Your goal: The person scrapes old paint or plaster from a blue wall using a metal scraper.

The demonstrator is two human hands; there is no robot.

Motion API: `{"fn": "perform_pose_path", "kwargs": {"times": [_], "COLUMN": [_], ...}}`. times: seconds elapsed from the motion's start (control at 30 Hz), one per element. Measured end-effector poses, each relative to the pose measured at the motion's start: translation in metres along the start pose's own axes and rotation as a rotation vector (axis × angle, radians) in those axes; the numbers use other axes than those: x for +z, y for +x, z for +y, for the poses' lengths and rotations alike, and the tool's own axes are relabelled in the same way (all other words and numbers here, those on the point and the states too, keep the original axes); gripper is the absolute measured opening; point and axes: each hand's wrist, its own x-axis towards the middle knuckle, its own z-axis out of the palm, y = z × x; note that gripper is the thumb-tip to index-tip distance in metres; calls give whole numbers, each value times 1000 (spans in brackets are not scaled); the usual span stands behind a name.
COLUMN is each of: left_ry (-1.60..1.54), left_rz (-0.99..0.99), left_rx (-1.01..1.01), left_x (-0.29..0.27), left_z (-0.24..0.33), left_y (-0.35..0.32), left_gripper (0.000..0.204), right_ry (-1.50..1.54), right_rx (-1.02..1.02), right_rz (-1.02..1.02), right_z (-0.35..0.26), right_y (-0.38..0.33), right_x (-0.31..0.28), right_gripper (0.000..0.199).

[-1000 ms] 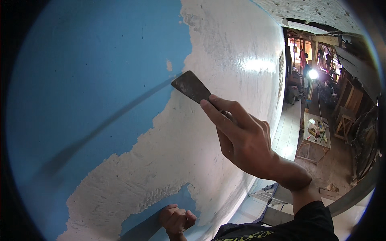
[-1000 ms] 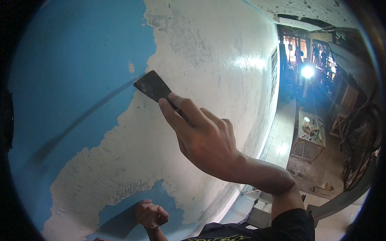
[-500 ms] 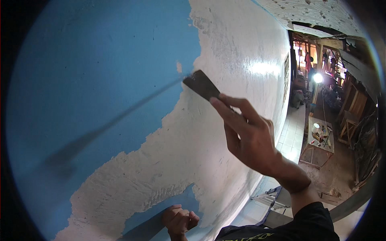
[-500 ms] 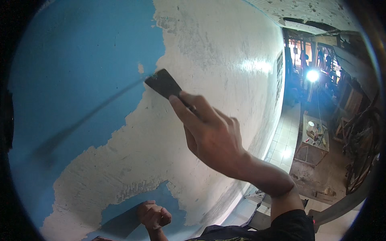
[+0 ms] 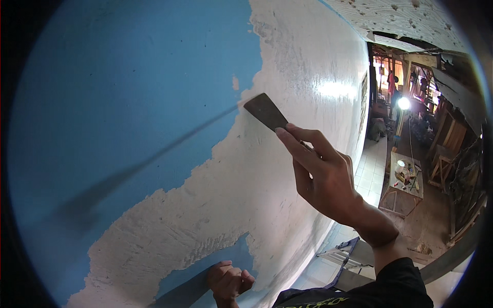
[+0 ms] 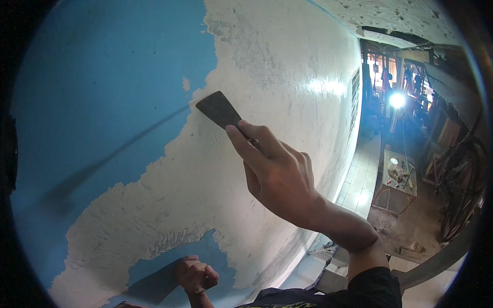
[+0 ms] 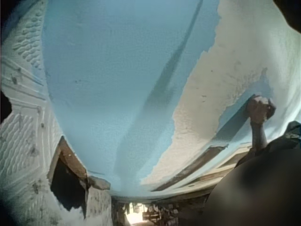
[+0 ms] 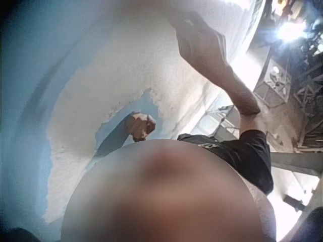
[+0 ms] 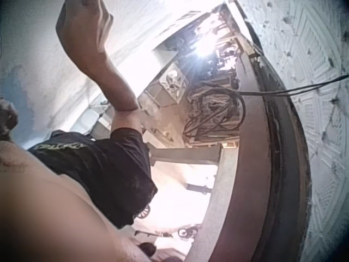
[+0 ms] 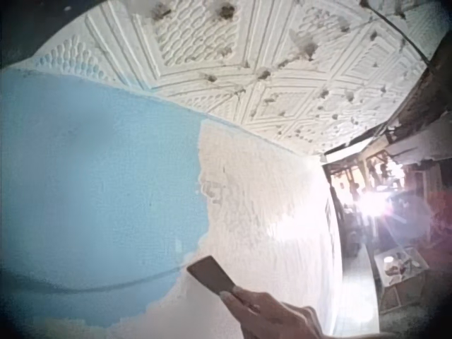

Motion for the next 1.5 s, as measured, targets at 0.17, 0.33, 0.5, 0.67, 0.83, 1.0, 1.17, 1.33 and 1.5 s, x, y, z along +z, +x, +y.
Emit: {"fn": "perform_pose_path", "kwargs": {"times": [0.17, 0.33, 0.5, 0.67, 0.83, 1.0, 1.17, 1.33, 1.5], "left_ry": [-15, 19, -33, 3, 5, -4, 12, -27, 21], "left_rz": [3, 18, -13, 28, 35, 4, 78, 135, 28], "left_rx": [-5, 19, -26, -17, -21, 41, 104, 280, 55], "left_x": [6, 4, 2, 5, 7, 4, 9, 13, 11], "left_z": [-3, -8, 2, -5, -6, -11, -13, -28, -10], "left_y": [-7, -15, 3, -16, -18, -27, -22, -13, -15], "left_gripper": [24, 26, 26, 25, 24, 22, 20, 23, 16], "right_ry": [-8, -37, -51, -89, -77, -102, -104, -92, -103], "right_rx": [-12, 0, -64, 19, -42, -54, 13, -22, -4], "right_rz": [-5, 7, 63, -19, 26, 29, -30, -20, -34], "right_z": [2, 2, 8, 2, 5, 10, 12, 13, 17], "right_y": [12, 7, 18, 19, 11, 16, 8, 18, 21], "right_x": [-7, -4, 1, -7, 0, -5, -3, -6, -6], "right_gripper": [51, 51, 52, 51, 52, 44, 52, 53, 54]}}
